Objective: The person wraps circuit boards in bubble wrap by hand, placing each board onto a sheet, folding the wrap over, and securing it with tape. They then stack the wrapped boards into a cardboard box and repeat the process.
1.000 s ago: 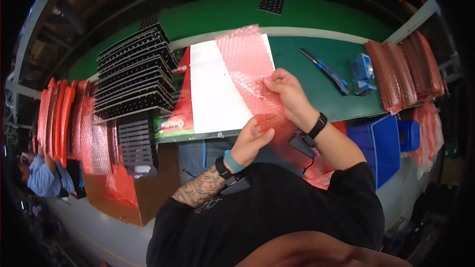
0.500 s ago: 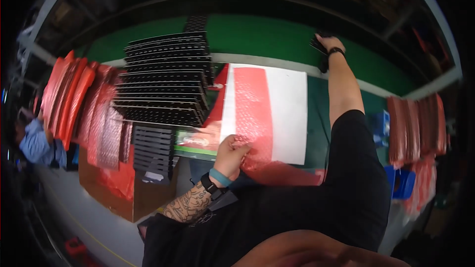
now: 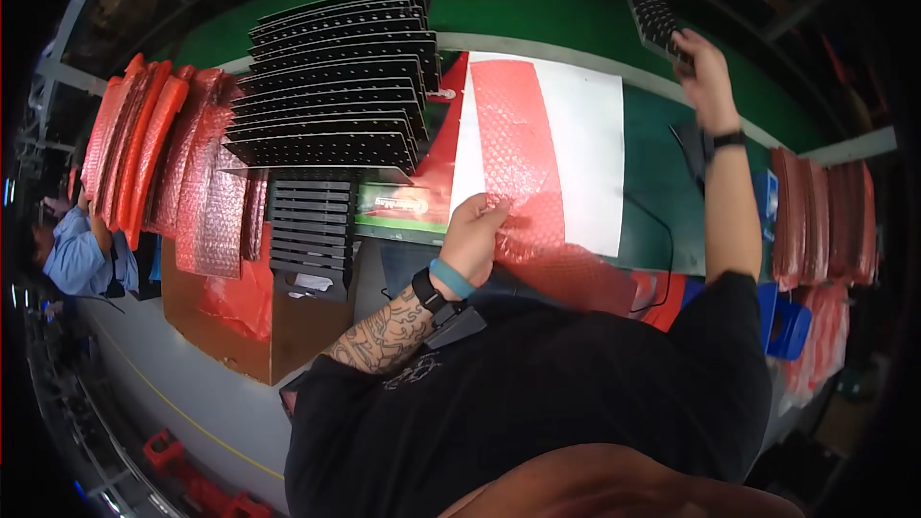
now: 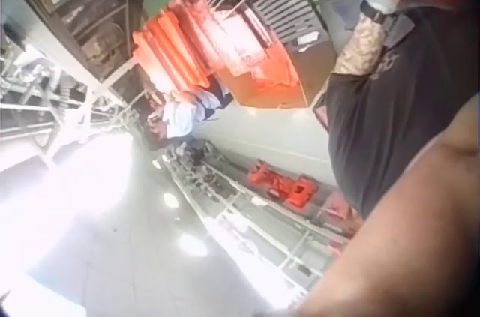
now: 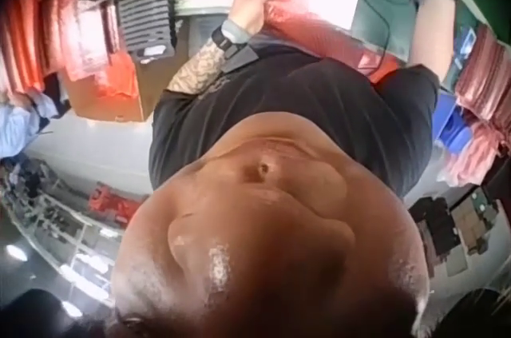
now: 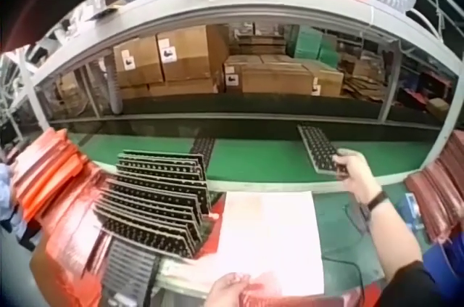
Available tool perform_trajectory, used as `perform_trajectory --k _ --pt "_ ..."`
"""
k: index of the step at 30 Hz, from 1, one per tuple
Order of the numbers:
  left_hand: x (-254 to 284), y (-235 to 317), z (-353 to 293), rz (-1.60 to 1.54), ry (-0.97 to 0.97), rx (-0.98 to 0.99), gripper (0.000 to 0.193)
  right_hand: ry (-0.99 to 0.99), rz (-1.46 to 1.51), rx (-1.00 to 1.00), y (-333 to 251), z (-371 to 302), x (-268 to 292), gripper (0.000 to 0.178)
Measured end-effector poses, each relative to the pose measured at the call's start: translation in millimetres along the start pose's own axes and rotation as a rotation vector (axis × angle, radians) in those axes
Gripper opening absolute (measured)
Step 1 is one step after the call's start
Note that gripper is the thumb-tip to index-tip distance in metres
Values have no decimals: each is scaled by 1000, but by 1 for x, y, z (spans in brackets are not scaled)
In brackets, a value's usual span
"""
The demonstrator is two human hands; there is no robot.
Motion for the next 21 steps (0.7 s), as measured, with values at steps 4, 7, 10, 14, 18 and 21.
perform_trajectory --k 4,7,10,14,18,21 --pt "4 -16 4 -16 -21 25 16 -391 -32 -97 37 -183 -37 57" --pt "-1 -23 7 -30 -53 27 19 -398 89 -265 53 -252 -60 56" --pt "-5 -25 2 -36 -68 29 21 -424 112 -254 63 -273 -72 56" --pt "-7 -28 -3 -44 -57 15 23 -420 124 -248 74 -272 -85 57" --pt "-2 -31 -2 -58 -41 -23 24 -416 78 -241 82 -269 -89 58" --pt "0 -27 -5 -59 -37 -29 23 -413 73 -243 83 -271 -90 57"
Point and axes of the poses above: each hand's wrist, its own z-axis towards the middle knuckle, its own x-axis out of the back of the hand, y = z × x, the point moved 6 cm from there along z, towards the middle knuckle, and after that the axes turned 2 degrees about -z, right-handed, at the moved point
